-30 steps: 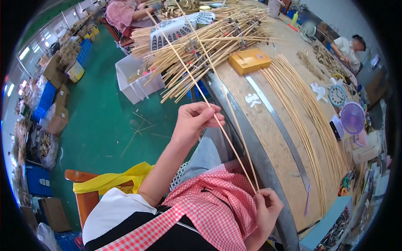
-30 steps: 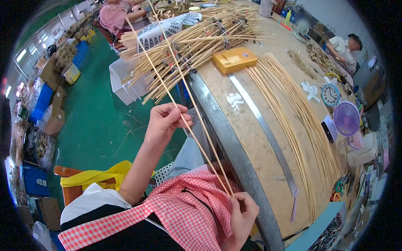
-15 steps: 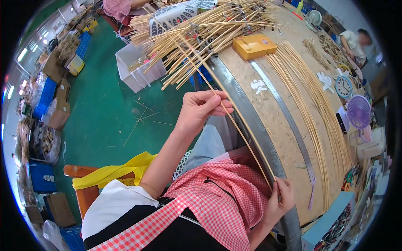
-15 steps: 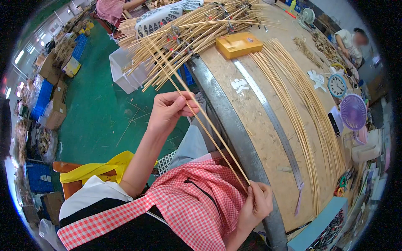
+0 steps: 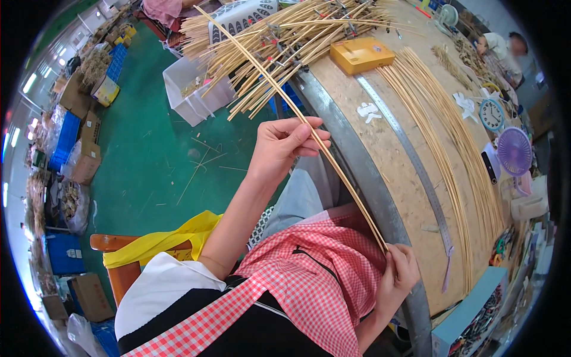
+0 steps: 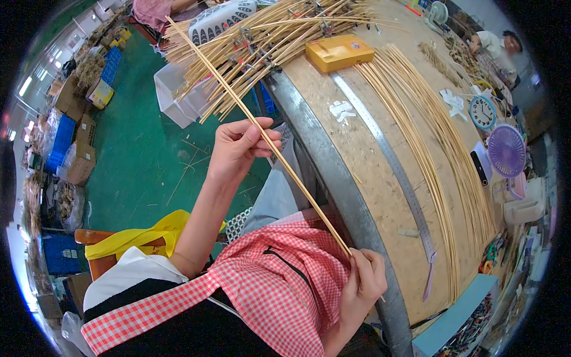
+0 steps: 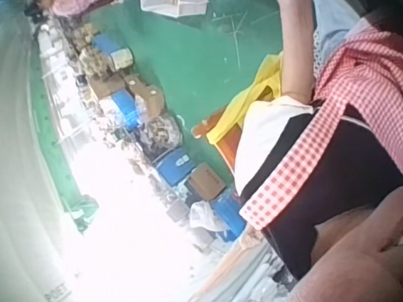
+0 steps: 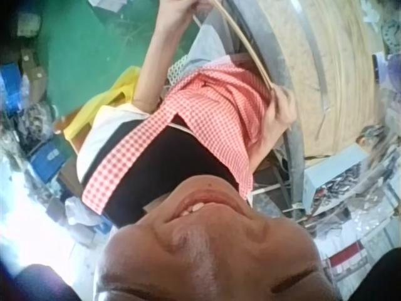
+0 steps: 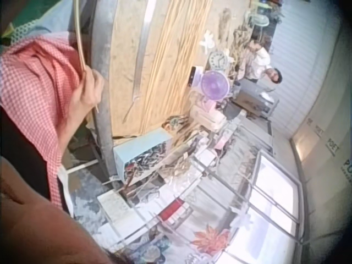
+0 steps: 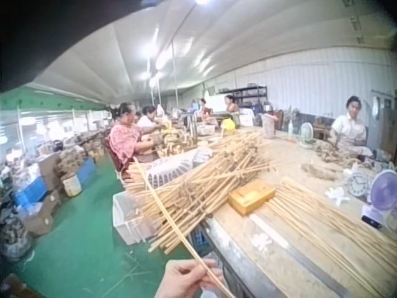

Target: The person sits at a workbench in a factory and assembles long bamboo sticks. They pick up sticks, align them, and secure them together using small rubber bands. The person handles the sticks one by one, placing the finished bundles on the table.

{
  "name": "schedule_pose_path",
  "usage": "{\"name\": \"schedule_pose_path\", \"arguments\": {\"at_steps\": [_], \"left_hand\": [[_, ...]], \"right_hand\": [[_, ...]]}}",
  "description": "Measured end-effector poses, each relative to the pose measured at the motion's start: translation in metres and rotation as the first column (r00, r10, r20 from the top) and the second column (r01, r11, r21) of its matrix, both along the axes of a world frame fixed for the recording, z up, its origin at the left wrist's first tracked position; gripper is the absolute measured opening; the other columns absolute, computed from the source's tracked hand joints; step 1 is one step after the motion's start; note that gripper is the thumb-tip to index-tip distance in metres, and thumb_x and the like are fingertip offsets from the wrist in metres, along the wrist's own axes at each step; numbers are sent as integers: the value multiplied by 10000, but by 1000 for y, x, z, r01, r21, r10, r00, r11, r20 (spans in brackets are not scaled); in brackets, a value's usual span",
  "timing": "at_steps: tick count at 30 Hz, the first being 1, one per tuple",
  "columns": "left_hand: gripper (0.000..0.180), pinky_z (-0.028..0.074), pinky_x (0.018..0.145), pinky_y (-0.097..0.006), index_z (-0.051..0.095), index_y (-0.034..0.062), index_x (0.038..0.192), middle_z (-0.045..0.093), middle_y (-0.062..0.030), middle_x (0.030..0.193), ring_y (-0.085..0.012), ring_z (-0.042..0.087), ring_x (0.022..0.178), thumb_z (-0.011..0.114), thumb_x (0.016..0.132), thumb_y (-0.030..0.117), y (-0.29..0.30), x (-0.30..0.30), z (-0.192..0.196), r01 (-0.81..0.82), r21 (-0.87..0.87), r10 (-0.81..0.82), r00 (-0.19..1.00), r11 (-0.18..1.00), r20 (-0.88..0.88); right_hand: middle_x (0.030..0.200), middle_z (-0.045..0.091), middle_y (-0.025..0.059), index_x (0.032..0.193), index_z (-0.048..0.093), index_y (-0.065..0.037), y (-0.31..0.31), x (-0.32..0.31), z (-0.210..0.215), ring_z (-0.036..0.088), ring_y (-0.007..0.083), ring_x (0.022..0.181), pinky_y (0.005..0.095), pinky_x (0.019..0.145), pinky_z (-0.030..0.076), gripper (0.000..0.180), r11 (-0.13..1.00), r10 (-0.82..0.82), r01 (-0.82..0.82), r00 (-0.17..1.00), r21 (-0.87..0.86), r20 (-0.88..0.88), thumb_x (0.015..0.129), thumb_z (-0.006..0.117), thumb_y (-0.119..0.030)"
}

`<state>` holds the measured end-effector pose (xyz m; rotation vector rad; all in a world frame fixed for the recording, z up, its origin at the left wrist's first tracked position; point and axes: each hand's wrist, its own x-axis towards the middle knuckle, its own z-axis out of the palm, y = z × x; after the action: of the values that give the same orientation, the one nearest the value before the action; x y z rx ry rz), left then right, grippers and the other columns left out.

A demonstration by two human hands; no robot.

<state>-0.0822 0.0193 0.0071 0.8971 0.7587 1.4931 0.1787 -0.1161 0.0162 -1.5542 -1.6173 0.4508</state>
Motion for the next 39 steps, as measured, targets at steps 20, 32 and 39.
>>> {"name": "schedule_pose_path", "arguments": {"at_steps": [20, 32, 39], "left_hand": [[281, 552, 611, -262, 582, -72, 1030, 660, -175, 887, -220, 670, 769, 568, 891, 171, 4, 2, -19, -37, 22, 39, 993, 999, -114], [217, 558, 574, -258, 617, -57, 958, 668, -174, 822, -232, 678, 719, 584, 882, 144, 2, 9, -13, 19, 38, -16, 996, 999, -84], [229, 552, 574, -256, 619, -67, 950, 671, -172, 813, -225, 678, 711, 596, 873, 148, -1, 10, -15, 6, 22, -3, 992, 1000, -129]], "right_hand": [[854, 600, 149, 927, 643, -2, 3, 14, -5, 584, 274, 778, 340, 664, 462, 232, 1000, 12, -11, 995, -8, 101, 709, 605, 69], [886, 564, 188, 794, 609, 23, 100, 163, -23, 553, 340, 867, 425, 736, 454, 101, 919, -308, 391, 633, 49, 710, 742, 533, -19], [889, 560, 197, 787, 533, 34, 110, 176, -40, 556, 349, 866, 441, 713, 459, 82, 931, -263, 360, 552, 58, 791, 728, 483, 6]]}}
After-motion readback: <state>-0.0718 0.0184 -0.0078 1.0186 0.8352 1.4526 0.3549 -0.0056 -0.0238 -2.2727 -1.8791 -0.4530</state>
